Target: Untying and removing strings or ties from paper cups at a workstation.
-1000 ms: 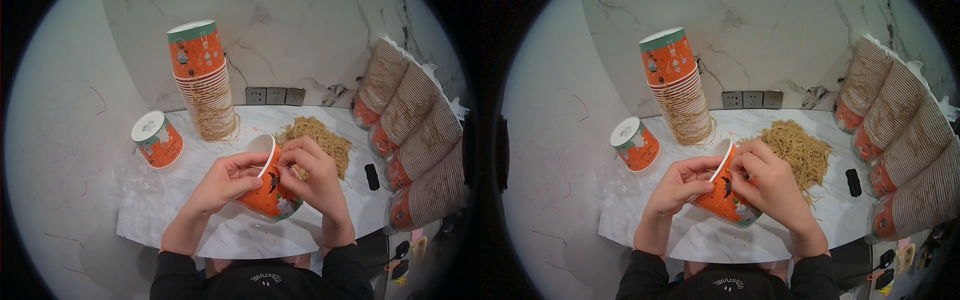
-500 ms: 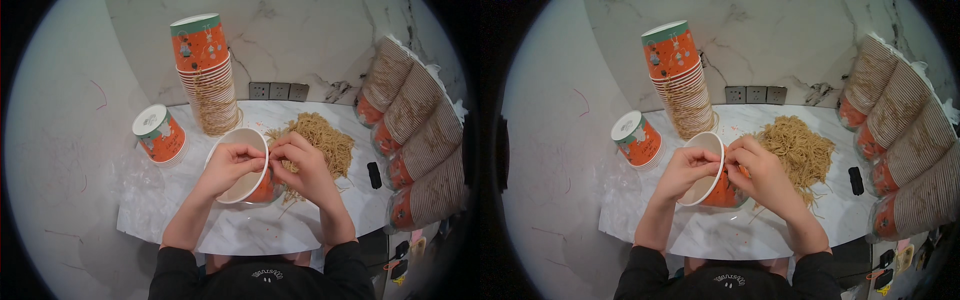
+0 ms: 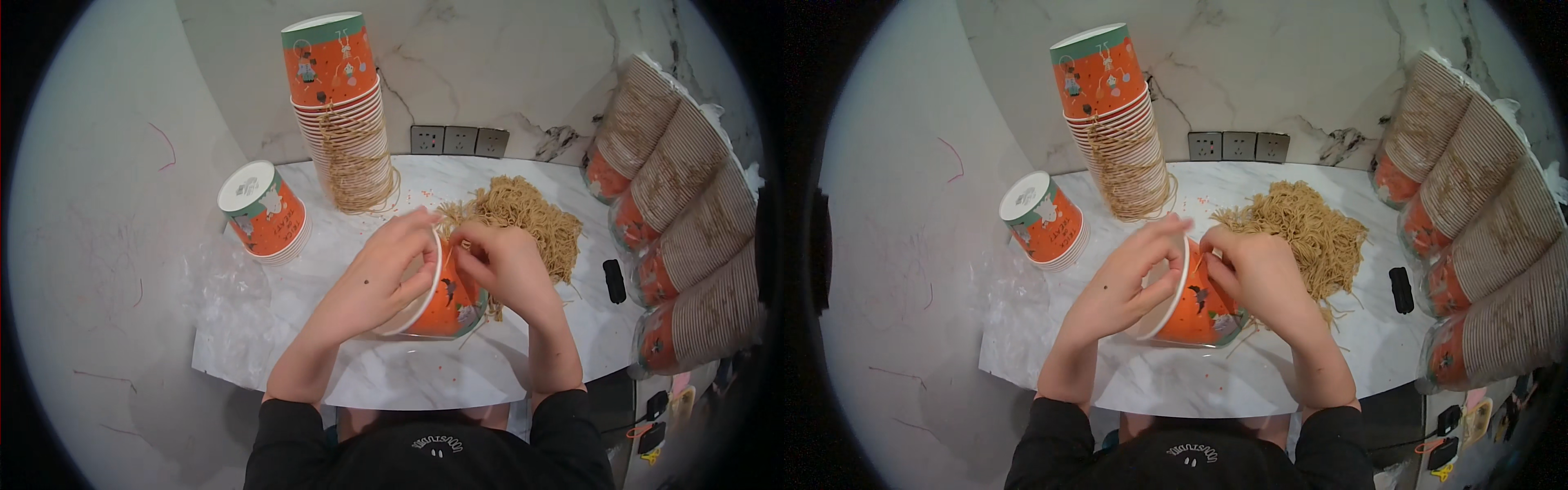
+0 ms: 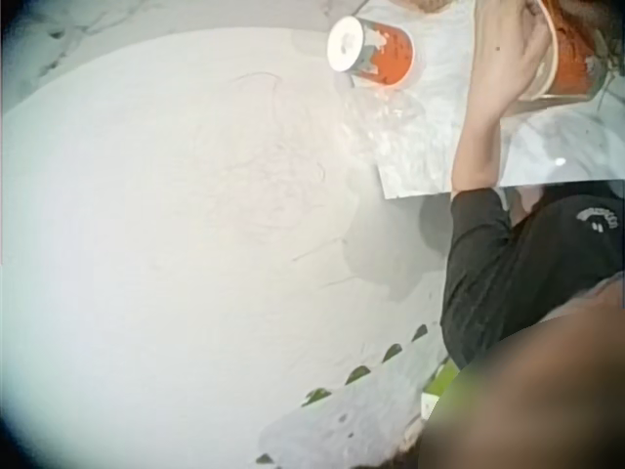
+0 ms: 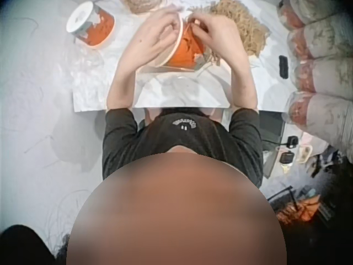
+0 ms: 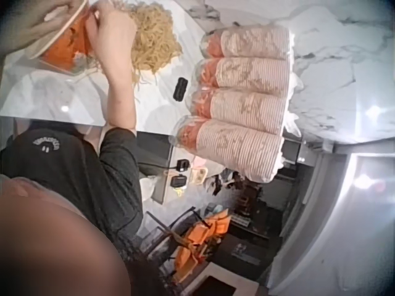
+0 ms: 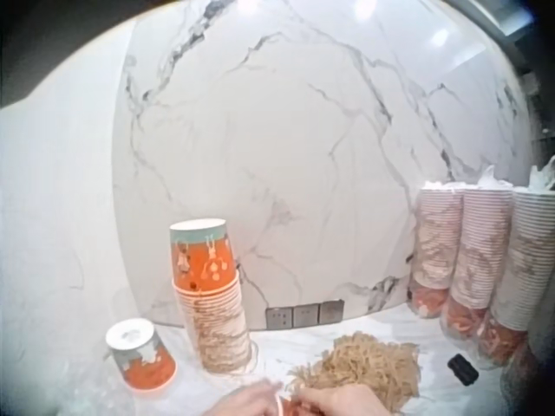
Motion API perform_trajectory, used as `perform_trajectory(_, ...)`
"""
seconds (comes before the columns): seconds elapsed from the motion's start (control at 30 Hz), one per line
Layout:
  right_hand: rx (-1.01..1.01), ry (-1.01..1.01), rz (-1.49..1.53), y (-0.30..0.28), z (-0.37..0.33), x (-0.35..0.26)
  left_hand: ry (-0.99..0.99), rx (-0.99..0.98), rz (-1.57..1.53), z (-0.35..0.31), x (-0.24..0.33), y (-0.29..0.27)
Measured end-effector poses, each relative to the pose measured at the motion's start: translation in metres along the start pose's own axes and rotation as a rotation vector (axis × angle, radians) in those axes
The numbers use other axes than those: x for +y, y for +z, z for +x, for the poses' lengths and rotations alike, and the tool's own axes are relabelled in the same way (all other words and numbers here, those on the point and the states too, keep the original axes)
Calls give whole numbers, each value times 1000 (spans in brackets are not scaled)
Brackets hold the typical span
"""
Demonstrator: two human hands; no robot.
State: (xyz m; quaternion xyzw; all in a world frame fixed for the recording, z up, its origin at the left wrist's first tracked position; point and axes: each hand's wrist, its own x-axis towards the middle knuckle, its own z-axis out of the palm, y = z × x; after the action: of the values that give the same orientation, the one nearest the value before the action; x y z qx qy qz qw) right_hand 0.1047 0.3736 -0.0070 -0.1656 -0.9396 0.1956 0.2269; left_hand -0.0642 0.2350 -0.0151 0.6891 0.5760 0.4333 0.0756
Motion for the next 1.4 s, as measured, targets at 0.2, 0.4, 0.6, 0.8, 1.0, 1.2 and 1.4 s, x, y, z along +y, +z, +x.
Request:
perform_trajectory(0.2,181,38,682,10,-2,-7,-201,-49,274,0,17,1)
perform_trajectory(0.4,55,129,496,11,-7,-25,-220,92,228,-4,25,2)
perform_trajectory(0.6,103,3,574,19,-1,-8,-276,59,-48,-1,10,-3)
perform_trajectory(0.8,-12,101,837,15,3,-3,-401,-101,-513,1,-9,-19)
perform_trajectory(1.0,-114,81,831,24,2,-8,-438,-283,-513,5,-18,-20)
perform_trajectory(1.2,-85,35,698,24,4,-1,-353,-298,-638,4,-40,-8)
perform_trajectory(1.4,-160,125,844,25,12,9,-452,-325,-489,4,-34,-24)
